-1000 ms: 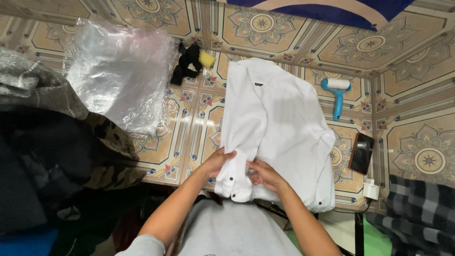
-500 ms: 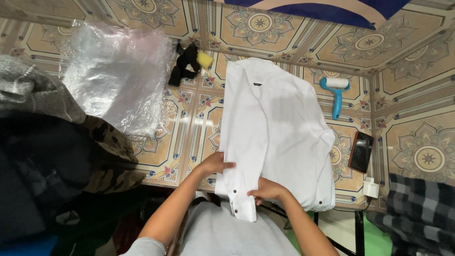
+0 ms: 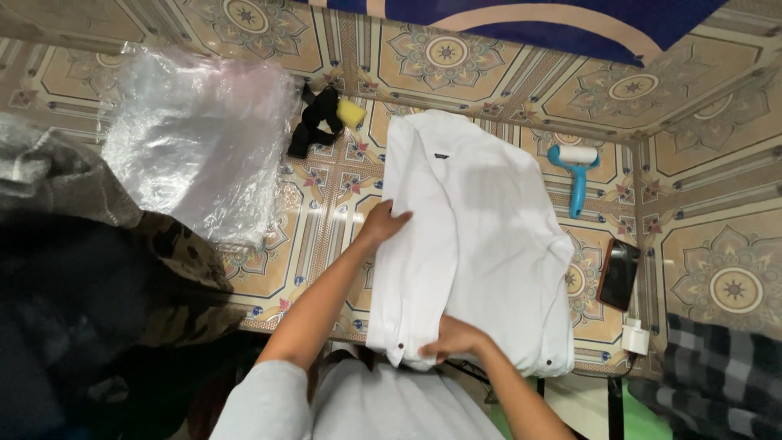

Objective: The person uses a lint roller to remove lint from a white shirt laid on a table, then folds the shirt into a compact rectangle. The person repeatedly rolls the shirt's body and sleeves, smooths the fabric, and performs multiple folds to complete the task.

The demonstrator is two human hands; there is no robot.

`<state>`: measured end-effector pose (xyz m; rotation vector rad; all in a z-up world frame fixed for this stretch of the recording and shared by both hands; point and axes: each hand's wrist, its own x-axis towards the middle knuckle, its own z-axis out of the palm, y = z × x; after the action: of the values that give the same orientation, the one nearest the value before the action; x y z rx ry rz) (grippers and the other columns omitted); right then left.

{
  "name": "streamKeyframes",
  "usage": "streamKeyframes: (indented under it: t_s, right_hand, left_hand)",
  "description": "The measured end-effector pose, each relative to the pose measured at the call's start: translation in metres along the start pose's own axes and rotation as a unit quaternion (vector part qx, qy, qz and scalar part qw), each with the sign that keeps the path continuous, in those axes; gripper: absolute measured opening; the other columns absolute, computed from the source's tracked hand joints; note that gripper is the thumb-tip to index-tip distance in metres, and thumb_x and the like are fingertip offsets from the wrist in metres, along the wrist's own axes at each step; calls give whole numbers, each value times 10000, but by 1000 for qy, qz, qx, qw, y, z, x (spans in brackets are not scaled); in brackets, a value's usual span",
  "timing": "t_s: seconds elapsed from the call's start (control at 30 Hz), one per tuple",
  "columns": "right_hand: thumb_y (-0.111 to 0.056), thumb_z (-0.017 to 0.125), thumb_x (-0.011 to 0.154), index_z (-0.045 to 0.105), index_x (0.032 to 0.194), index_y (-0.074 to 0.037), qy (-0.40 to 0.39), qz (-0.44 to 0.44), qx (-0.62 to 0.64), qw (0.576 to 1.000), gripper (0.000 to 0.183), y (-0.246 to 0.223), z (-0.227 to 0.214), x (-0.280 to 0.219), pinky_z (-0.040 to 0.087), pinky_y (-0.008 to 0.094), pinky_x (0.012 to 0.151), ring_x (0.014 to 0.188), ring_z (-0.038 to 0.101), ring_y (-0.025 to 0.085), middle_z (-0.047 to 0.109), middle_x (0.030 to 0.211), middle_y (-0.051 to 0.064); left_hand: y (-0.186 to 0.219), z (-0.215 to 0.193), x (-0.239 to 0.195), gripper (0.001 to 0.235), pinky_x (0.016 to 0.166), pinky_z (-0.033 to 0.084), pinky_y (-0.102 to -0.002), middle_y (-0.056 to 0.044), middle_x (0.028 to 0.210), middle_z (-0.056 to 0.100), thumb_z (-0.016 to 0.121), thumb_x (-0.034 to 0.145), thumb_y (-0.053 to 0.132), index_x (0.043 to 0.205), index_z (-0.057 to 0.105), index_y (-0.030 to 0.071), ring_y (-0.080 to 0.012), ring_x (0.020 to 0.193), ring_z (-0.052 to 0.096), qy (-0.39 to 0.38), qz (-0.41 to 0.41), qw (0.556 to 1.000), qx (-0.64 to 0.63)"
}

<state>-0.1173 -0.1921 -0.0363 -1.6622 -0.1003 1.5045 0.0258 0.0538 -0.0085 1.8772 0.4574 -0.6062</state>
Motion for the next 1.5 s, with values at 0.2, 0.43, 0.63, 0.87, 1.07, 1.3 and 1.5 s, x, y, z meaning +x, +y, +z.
streamKeyframes:
  t_s: [0.2, 0.43, 0.63, 0.87, 1.07, 1.3, 1.5]
  right_hand:
    - [-305, 734, 887, 527, 1406, -70, 19, 41, -32, 998, 606, -16, 4, -9, 653, 225, 625, 828, 713, 149, 672, 1235, 81]
    - [-321, 768, 909, 751, 1036, 28, 231, -23, 149, 961, 371, 30, -58, 34, 454, 298, 395, 415, 644, 227, 617, 504, 152]
    - [-358, 730, 955, 728, 1036, -27, 361, -46, 256, 896, 340, 6, -93, 60, 358, 253, 363, 363, 530, 163, 545, 474, 87]
    - [-253, 713, 962, 732, 1132, 8, 446, -71, 247, 857, 313, 9, -125, 87, 387, 258, 377, 372, 532, 154, 569, 527, 85]
    - [-265, 713, 938, 743, 1089, 40, 456, -34, 170, 873, 342, 7, -137, 80, 444, 294, 404, 397, 596, 196, 630, 555, 144]
    - [-333, 667, 963, 681, 1196, -39, 540, -42, -50, 839, 375, -92, -143, 17, 549, 482, 893, 1054, 697, 382, 733, 1102, 207]
    - [-78, 704, 852, 663, 1223, -11, 553, -360, -336, 672, 378, -101, -129, 71, 474, 496, 1034, 1235, 609, 385, 647, 1222, 193]
  left_hand:
    - [24, 4, 89, 762, 1103, 464, -421, -160, 1498, 526, 603, 913, 493, 1492, 451, 22, -335, 1344, 538, 54, 39, 998, -7]
    - [-11, 16, 238, 506, 978, 563, -460, -130, 1151, 731, 718, 902, 505, 1218, 722, 110, -328, 1158, 676, 121, 102, 987, -4]
    - [14, 9, 256, 422, 884, 586, -419, -115, 1036, 748, 726, 910, 447, 1162, 741, 108, -280, 1028, 725, 147, 88, 984, -52]
    - [-3, -6, 305, 261, 773, 598, -392, -54, 873, 761, 666, 928, 422, 943, 791, 193, -268, 905, 739, 200, 73, 976, -44]
    - [17, -16, 265, 247, 803, 595, -433, -104, 892, 755, 647, 946, 334, 949, 770, 120, -285, 908, 736, 196, 85, 975, -55]
    - [60, -31, 214, 237, 922, 573, -471, -142, 1016, 753, 655, 960, 289, 1056, 686, 74, -325, 1046, 713, 167, 128, 978, -13]
    - [85, -30, 182, 298, 967, 563, -478, -174, 1022, 761, 625, 979, 234, 1237, 554, 103, -339, 1054, 726, 186, 164, 967, 55]
